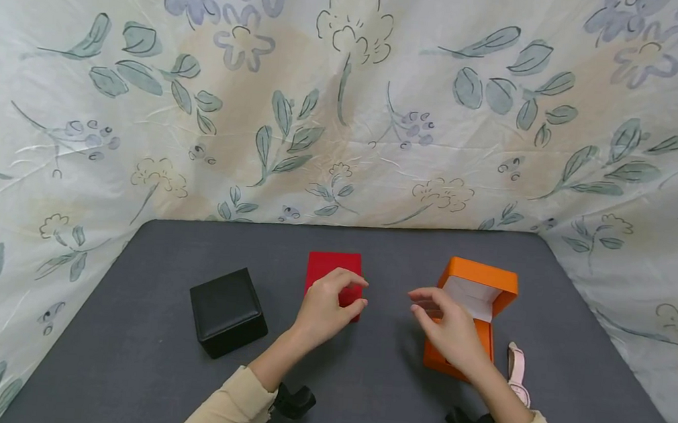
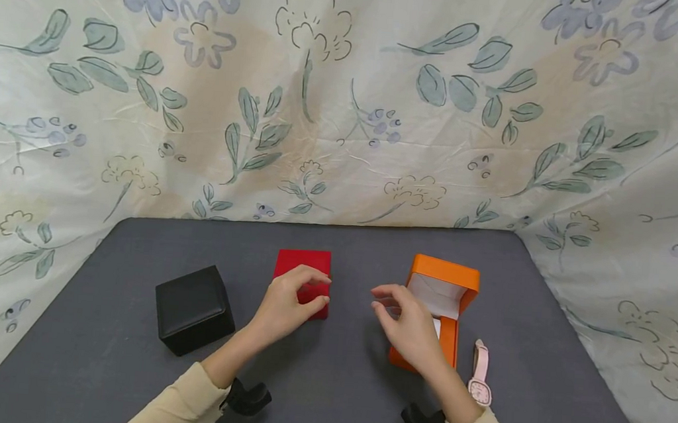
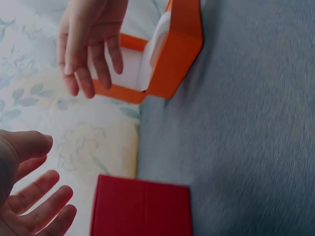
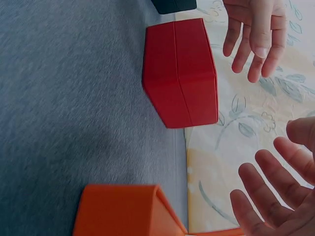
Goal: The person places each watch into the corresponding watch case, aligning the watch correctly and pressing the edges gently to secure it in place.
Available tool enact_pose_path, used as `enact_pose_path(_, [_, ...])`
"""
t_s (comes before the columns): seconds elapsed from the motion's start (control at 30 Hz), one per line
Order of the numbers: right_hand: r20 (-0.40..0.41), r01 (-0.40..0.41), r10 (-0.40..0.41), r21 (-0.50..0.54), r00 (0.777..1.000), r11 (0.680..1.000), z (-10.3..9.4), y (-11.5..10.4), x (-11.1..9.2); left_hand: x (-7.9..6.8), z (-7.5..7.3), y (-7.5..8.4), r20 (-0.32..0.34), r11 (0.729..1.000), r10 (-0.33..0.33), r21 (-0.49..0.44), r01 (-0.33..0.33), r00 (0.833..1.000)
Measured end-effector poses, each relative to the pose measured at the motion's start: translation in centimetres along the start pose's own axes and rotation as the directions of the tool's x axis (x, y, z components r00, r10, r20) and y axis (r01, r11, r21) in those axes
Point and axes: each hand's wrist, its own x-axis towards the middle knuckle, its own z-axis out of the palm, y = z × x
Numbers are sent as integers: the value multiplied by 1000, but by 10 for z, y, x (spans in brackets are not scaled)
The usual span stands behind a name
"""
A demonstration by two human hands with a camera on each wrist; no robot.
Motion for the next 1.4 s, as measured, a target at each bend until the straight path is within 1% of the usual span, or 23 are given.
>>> enact_pose_path(0.1, [6,-17,17,-11,1000,1000,-6,3,-3,0,9,2,33,999,29,-16,-29,999])
enact_pose_path(0.27, [0,-30,30,-29,1000,999,-16,8,-9,0,23,7,82,998,57,-43,-54,995])
enact_pose_path(0.5, [-10,-39,39,-64,999,997,-28,16,-18,2,41,16,142,993,106,-58,-98,984])
enact_pose_path(0.77, [-18,-77,75,-134,997,988,-42,25,-34,5,57,27,187,990,135,-58,-126,973])
enact_pose_path(0.97, [-47,-104,98,-163,994,981,-54,34,-48,9,68,32,211,988,155,-37,-150,965])
enact_pose_path(1.13, [-57,-157,148,-193,987,969,-63,41,-56,12,77,36,241,987,162,-19,-162,957])
enact_pose_path(1.23, [-61,-163,153,-216,986,963,-67,47,-60,14,84,37,266,987,160,-10,-163,951])
enact_pose_path(1.4, [-65,-174,163,-244,984,954,-71,54,-69,18,95,40,321,988,129,43,-150,938])
